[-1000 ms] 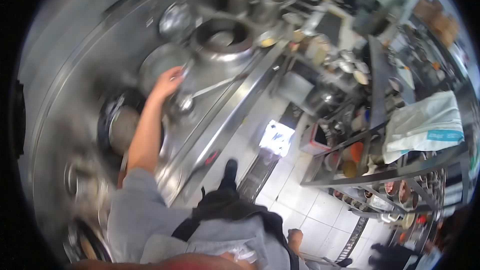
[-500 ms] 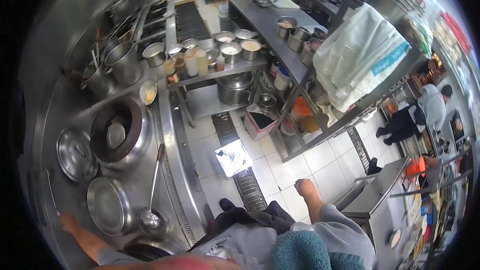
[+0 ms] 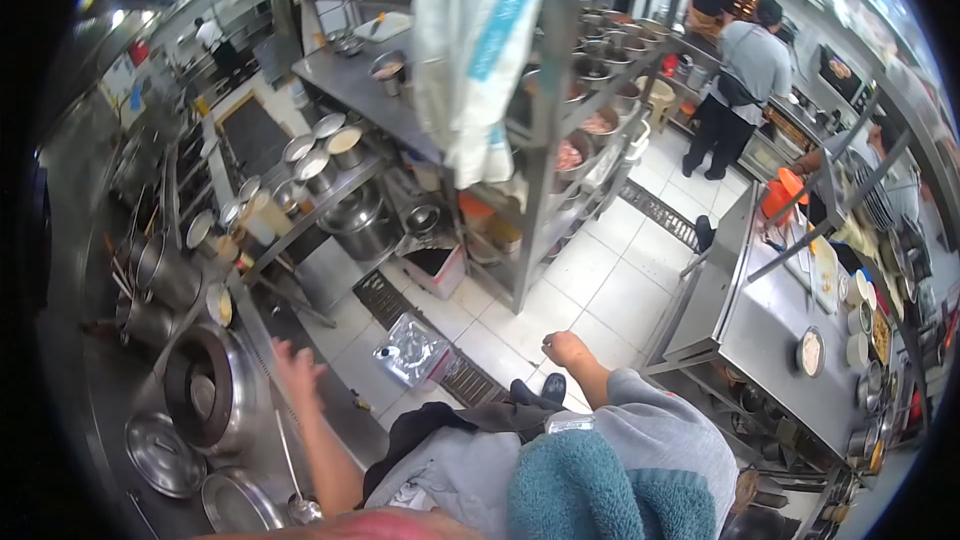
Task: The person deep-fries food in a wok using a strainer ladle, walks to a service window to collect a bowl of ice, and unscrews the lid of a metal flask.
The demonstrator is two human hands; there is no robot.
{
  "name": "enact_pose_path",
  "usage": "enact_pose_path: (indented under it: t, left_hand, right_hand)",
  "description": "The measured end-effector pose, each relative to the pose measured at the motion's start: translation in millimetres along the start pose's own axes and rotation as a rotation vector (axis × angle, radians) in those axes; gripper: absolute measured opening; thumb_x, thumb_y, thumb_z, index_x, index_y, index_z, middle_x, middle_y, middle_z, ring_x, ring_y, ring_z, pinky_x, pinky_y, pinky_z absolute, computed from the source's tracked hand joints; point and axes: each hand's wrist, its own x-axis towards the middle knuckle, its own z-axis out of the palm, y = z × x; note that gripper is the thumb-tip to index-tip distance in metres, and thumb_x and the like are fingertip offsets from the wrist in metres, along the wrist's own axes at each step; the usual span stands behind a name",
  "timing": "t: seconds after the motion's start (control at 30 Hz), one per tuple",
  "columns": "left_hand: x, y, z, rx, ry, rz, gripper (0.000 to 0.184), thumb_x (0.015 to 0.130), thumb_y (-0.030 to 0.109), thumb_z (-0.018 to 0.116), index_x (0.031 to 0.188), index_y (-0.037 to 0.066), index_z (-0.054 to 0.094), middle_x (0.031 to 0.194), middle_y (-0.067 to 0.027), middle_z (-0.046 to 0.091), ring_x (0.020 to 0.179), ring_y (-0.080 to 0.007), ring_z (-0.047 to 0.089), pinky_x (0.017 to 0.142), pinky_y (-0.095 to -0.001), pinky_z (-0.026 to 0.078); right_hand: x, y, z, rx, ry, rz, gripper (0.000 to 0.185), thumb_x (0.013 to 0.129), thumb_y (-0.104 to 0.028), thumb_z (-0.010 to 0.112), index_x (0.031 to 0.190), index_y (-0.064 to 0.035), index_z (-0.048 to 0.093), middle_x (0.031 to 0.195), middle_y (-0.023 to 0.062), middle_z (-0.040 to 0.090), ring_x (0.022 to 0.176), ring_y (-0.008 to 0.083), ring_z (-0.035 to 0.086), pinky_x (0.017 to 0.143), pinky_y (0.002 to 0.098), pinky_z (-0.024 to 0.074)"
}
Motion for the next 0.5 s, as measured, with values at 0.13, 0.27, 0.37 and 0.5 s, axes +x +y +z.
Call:
enact_pose_path:
  t: [0.13, 0.27, 0.37, 0.5]
  left_hand:
    - [-64, 73, 189, -0.225, -0.391, -0.244, 0.091, 0.081, 0.016, 0.061, 0.144, 0.025, -0.005, 0.147, -0.0154, 0.014, 0.111, -0.0300, 0.050, 0.053, -0.0369, 0.057]
    - [-55, 100, 296, -0.344, -0.614, -0.290, 0.099, 0.081, 0.020, 0.062, 0.142, 0.025, -0.017, 0.147, -0.0172, 0.010, 0.108, -0.0317, 0.052, 0.053, -0.0409, 0.057]
    - [-30, 143, 359, -0.390, -0.620, -0.259, 0.088, 0.082, 0.021, 0.062, 0.145, 0.023, 0.000, 0.143, -0.0159, 0.022, 0.108, -0.0306, 0.053, 0.056, -0.0420, 0.056]
    - [34, 185, 436, -0.584, -0.575, -0.033, 0.049, 0.081, 0.015, 0.065, 0.125, 0.005, 0.045, 0.118, -0.0104, 0.051, 0.099, -0.0237, 0.058, 0.056, -0.0356, 0.057]
  right_hand:
    - [-14, 104, -8, -0.012, 0.058, 0.056, 0.027, 0.078, -0.030, 0.055, 0.090, -0.0091, 0.068, 0.090, 0.0156, 0.066, 0.086, 0.0345, 0.061, 0.080, 0.0410, 0.0492]
    - [-45, 244, 3, -0.038, 0.086, 0.407, 0.026, 0.077, -0.027, 0.056, 0.089, -0.0080, 0.069, 0.092, 0.0177, 0.065, 0.088, 0.0357, 0.061, 0.082, 0.0430, 0.0490]
    - [-111, 286, -18, -0.010, 0.128, 0.658, 0.024, 0.075, -0.022, 0.056, 0.088, -0.0070, 0.069, 0.095, 0.0184, 0.064, 0.091, 0.0360, 0.061, 0.083, 0.0440, 0.0487]
    - [-170, 327, -21, 0.001, 0.100, 0.604, 0.023, 0.077, -0.019, 0.054, 0.086, -0.0033, 0.068, 0.094, 0.0206, 0.064, 0.092, 0.0369, 0.061, 0.084, 0.0440, 0.0487]
